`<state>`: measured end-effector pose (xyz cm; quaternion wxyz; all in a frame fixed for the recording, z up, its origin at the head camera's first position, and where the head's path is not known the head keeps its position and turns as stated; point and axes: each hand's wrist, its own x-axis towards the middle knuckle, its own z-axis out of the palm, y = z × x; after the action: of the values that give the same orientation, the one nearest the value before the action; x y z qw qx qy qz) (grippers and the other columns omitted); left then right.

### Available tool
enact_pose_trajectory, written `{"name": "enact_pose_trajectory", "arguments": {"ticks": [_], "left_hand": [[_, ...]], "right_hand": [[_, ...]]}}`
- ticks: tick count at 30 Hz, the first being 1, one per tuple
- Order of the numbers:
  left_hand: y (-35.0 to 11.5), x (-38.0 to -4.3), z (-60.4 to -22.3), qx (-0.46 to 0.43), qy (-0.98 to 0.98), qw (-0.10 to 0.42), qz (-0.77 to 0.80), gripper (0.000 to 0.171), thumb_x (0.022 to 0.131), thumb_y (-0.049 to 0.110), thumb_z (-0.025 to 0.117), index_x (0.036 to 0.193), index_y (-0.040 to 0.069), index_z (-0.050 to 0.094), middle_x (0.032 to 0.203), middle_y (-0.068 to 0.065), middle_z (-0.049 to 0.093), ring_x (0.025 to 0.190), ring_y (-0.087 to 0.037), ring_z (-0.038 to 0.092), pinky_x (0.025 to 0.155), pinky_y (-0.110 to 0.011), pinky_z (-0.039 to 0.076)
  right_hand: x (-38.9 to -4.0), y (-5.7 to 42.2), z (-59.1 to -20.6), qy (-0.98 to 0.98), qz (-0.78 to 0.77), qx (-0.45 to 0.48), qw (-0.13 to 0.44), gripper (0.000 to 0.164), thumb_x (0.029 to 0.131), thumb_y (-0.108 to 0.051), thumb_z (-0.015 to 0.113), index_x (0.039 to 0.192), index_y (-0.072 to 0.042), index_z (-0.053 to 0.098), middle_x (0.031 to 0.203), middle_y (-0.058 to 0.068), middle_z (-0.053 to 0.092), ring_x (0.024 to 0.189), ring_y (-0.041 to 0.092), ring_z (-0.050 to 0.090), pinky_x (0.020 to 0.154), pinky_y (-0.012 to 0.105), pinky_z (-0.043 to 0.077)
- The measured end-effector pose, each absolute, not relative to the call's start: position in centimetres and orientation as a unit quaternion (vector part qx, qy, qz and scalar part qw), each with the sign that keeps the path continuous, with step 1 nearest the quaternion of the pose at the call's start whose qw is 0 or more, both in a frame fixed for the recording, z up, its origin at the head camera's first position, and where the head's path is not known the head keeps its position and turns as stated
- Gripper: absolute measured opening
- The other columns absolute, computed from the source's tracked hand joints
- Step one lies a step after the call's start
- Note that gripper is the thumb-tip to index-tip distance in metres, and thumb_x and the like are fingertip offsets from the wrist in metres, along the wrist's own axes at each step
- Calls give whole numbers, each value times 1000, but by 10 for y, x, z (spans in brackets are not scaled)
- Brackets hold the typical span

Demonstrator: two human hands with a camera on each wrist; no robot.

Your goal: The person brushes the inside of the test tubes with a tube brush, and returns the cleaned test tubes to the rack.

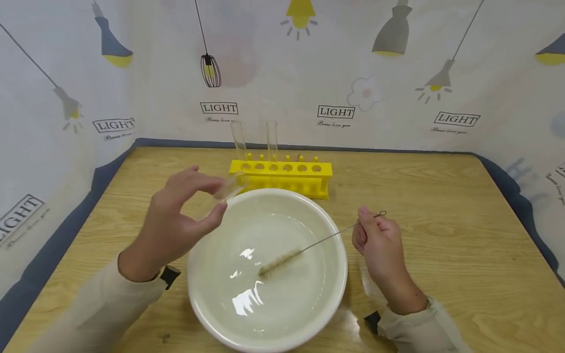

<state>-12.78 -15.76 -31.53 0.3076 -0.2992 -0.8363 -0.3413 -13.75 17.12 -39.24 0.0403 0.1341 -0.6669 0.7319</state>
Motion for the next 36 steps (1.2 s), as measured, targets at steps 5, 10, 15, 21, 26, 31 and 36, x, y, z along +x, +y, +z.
{"name": "enact_pose_trajectory", "arguments": {"ticks": [5,10,15,21,26,31,36], "left_hand": [[-164,-118,-323,-324,-846,317,-279,29,74,14,69,104,13,68,84,-2,61,75,-12,55,77,-31,47],[-174,-113,-329,-311,-877,283,-233,32,74,18,69,106,15,69,88,-1,61,67,-10,54,54,-21,47],[-179,-113,-334,-308,-892,269,-191,32,75,22,68,107,17,69,88,1,60,59,-8,51,45,-18,39],[-182,-112,-338,-304,-897,256,-191,29,75,21,65,103,17,69,87,4,63,56,-3,55,43,-16,38],[-182,-114,-339,-309,-900,250,-180,29,75,23,65,104,18,69,84,4,64,52,-3,49,42,-17,36],[-180,-114,-343,-322,-900,239,-170,30,75,25,66,105,19,69,83,4,63,50,-5,44,41,-17,31],[-180,-112,-349,-319,-901,228,-184,30,76,24,67,105,20,68,83,5,63,49,-3,40,41,-15,28]], "right_hand": [[-140,171,-391,-639,759,124,34,47,100,-21,36,57,-5,28,50,1,28,41,18,22,39,31,17],[-141,179,-384,-572,812,113,25,44,101,-18,31,59,-7,29,52,2,24,43,16,21,43,29,13],[-141,186,-378,-502,861,82,17,43,101,-22,31,60,-8,31,54,2,19,45,15,19,45,25,12],[-141,193,-377,-473,879,57,6,44,100,-24,33,60,-8,32,53,2,20,46,16,17,46,24,12],[-144,198,-377,-433,900,49,-5,44,100,-26,34,60,-7,34,53,2,23,46,16,17,47,24,11],[-146,200,-377,-397,916,49,-26,43,99,-27,35,61,-7,36,52,2,26,46,16,17,48,24,9],[-147,196,-379,-389,918,49,-63,43,99,-29,34,62,-7,37,54,2,23,46,16,16,48,25,8]]}}
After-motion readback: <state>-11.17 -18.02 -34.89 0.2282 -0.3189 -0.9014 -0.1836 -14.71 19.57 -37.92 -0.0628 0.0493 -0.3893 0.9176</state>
